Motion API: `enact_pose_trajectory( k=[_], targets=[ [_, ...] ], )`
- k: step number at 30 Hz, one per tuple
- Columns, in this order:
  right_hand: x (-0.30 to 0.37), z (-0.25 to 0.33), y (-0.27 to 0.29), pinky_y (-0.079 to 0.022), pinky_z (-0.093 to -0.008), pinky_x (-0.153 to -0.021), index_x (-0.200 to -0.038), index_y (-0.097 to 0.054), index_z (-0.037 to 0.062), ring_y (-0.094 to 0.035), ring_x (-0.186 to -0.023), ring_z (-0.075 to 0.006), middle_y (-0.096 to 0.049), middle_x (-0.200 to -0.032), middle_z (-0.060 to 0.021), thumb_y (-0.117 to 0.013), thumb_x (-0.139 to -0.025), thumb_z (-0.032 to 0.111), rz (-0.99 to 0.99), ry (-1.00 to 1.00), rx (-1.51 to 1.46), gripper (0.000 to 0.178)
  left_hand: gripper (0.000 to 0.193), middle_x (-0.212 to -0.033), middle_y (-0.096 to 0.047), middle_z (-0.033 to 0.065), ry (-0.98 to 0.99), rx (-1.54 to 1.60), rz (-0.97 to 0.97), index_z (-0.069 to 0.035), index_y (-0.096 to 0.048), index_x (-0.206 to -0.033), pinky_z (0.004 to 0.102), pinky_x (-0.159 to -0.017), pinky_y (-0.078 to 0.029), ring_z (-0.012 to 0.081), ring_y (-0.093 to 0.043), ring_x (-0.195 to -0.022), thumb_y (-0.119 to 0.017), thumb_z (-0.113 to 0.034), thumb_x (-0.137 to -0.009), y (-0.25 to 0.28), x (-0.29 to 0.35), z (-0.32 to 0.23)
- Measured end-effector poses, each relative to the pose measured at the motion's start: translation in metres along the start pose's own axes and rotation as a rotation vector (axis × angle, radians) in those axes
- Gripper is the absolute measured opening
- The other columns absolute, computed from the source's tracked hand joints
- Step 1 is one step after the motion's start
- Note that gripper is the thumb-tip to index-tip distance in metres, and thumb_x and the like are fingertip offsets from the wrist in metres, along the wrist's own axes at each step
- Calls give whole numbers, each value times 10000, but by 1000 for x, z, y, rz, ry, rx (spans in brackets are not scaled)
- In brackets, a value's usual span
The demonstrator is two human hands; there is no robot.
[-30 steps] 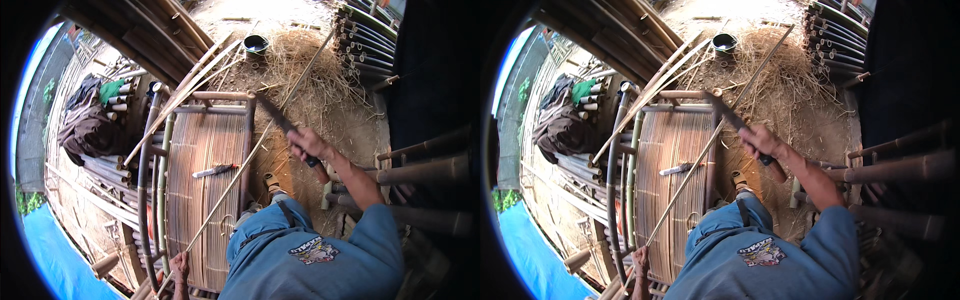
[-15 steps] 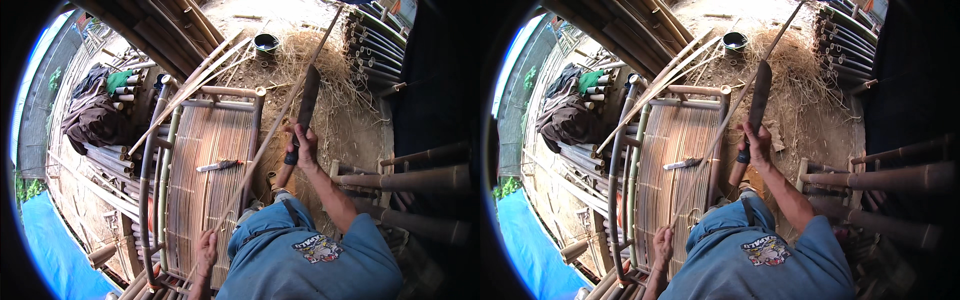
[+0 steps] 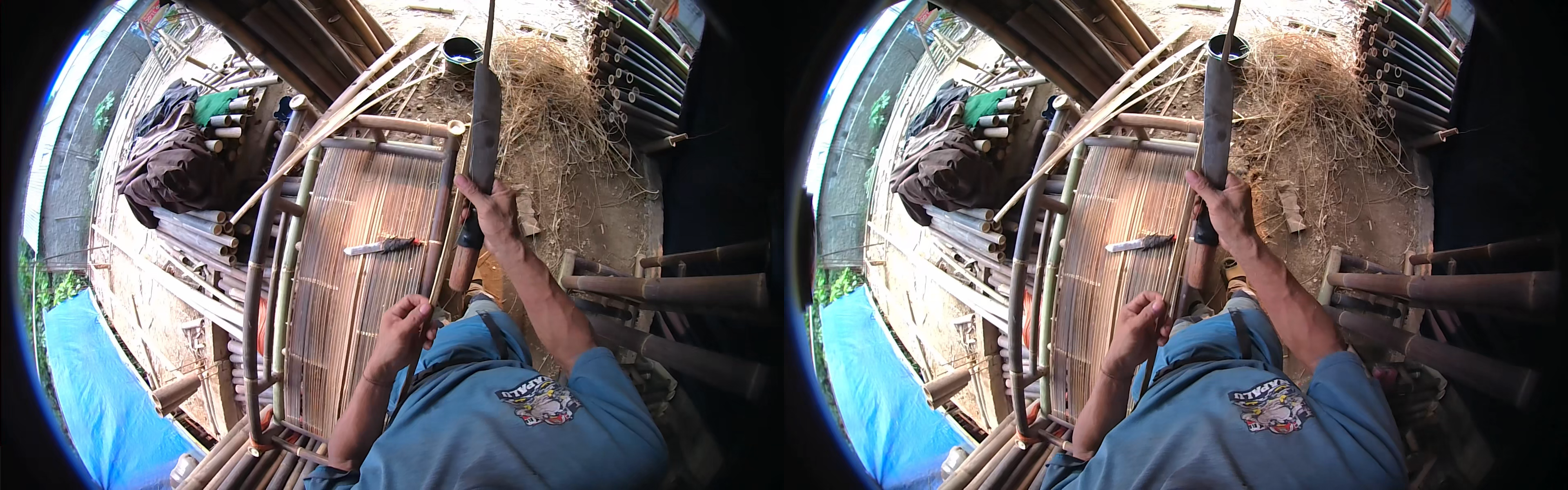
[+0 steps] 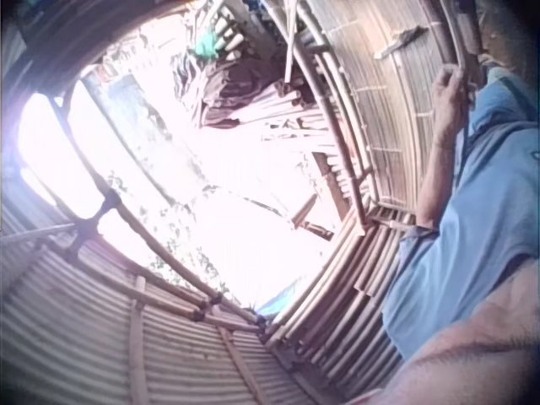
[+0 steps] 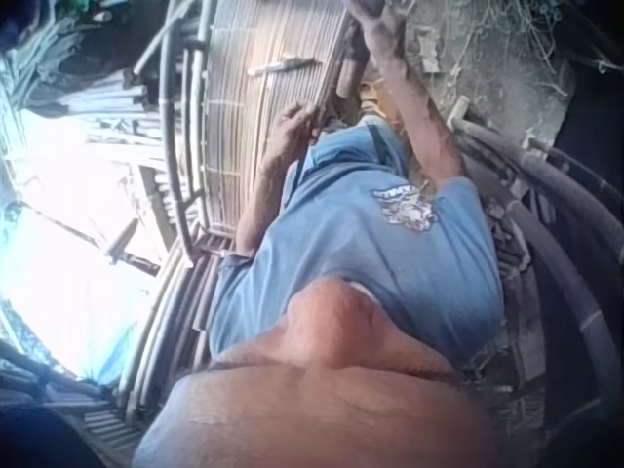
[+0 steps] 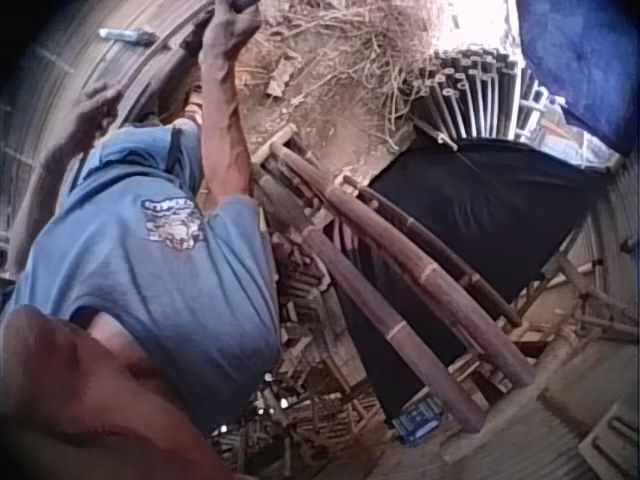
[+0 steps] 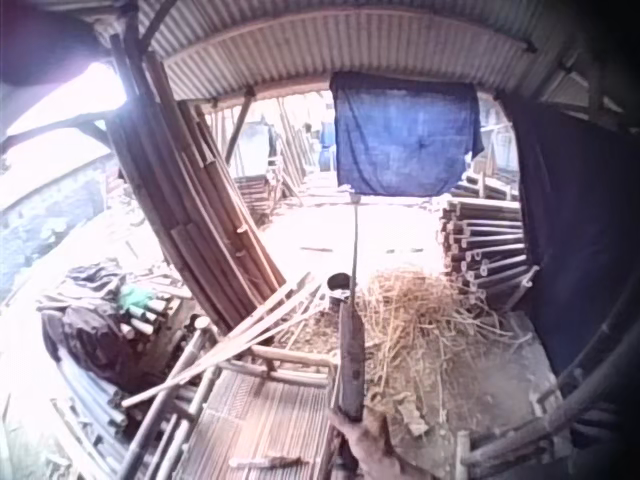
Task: The person uses a large knife to split long bamboo poles into thin strips. They hold the bamboo against a wooden frame and repeatedly strike it with the knife to separate the material, occasionally adjusting the position of the bamboo.
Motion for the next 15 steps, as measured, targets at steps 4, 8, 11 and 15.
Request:
enact_pose_trajectory(
  k=[4, 8, 11, 15],
  targets=[
    [-3, 20, -5, -441, -250, -418, -772, -621, 32, -534, -455, -84, -571, -604, 6, -774, -805, 299, 9, 104, 212, 310, 157, -715, -529, -40, 8, -41, -161, -79, -594, -964, 174, -455, -364, 49, -518, -579, -622, -232, -940, 7, 5, 1],
    [-1, 24, -8, -439, -261, -421, -749, -604, 23, -537, -452, -93, -563, -582, -5, -759, -806, 303, -52, 111, 338, 325, 178, -717, -503, -64, -36, -159, -258, -69, -604, -947, 165, -450, -326, 30, -481, -554, -623, -245, -938, 6, 7, -3],
    [-3, 16, -8, -437, -260, -425, -753, -607, 18, -532, -441, -104, -562, -564, -15, -739, -819, 340, -49, 120, 380, 354, 183, -690, -495, -65, -12, -179, -299, -62, -606, -927, 167, -446, -323, 27, -466, -537, -627, -243, -931, 7, 7, -6],
    [7, 21, -15, -459, -285, -465, -945, -647, -33, -571, -501, -127, -579, -615, -69, -641, -900, 384, 50, 97, 668, 419, 160, -654, -485, -39, -40, -33, -372, -61, -599, -878, 186, -405, -304, 59, -443, -485, -648, -210, -907, 35, 2, -2]
  ],
)
Point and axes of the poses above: each hand's wrist, its own x-axis away from the middle knuckle, its own y-axis out of the back of the hand, z = x × y, the point moved 8 cm from there along -x, towards the middle knuckle
